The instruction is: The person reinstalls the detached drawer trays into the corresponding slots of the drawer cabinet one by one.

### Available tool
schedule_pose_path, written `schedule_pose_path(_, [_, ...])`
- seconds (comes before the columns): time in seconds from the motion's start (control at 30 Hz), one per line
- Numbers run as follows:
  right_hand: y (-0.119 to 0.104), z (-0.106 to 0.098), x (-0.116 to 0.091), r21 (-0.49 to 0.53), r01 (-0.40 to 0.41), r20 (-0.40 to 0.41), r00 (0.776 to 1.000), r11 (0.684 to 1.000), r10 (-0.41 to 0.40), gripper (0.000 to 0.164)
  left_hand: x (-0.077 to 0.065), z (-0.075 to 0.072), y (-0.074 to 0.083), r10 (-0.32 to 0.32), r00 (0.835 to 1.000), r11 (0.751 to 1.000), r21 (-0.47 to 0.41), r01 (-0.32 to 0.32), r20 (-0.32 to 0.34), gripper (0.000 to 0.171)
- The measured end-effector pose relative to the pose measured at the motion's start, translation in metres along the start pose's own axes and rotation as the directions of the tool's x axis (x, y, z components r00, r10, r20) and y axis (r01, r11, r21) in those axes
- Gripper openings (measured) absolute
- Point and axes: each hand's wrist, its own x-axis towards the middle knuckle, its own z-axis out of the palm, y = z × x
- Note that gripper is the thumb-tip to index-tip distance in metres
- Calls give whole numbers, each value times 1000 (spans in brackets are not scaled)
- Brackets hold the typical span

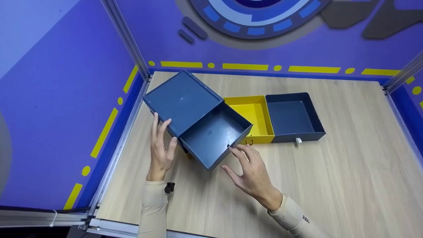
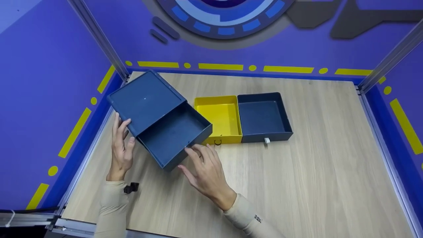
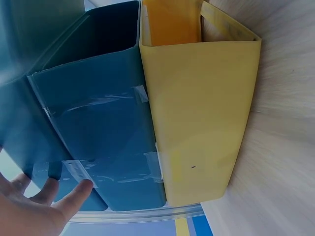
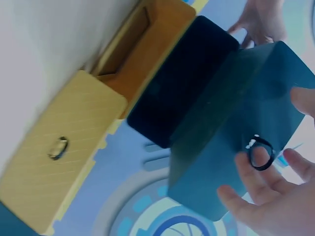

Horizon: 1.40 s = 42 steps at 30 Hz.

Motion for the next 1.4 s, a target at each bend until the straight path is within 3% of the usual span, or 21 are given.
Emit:
schedule_pose_path(0.17, [8, 1, -9, -38, 15, 29, 999, 999, -14, 56, 0, 0, 0, 9, 1000, 1000, 0, -9, -11, 61])
schedule_pose_path(0.4, [6, 4, -12, -54, -33, 84, 996, 998, 37, 62, -1, 2, 2, 4, 1000, 1000, 2, -4, -11, 62])
schedule_pose_path(0.7, [3, 11, -4, -53, -57, 69, 996, 997, 61, 57, -2, 1, 2, -17, 1000, 1000, -10, 17, -7, 62])
schedule_pose_path(1.4, [6, 34, 11, -50, -32, 60, 998, 998, 35, 58, -3, 1, 4, -32, 999, 999, 4, 32, 14, 62])
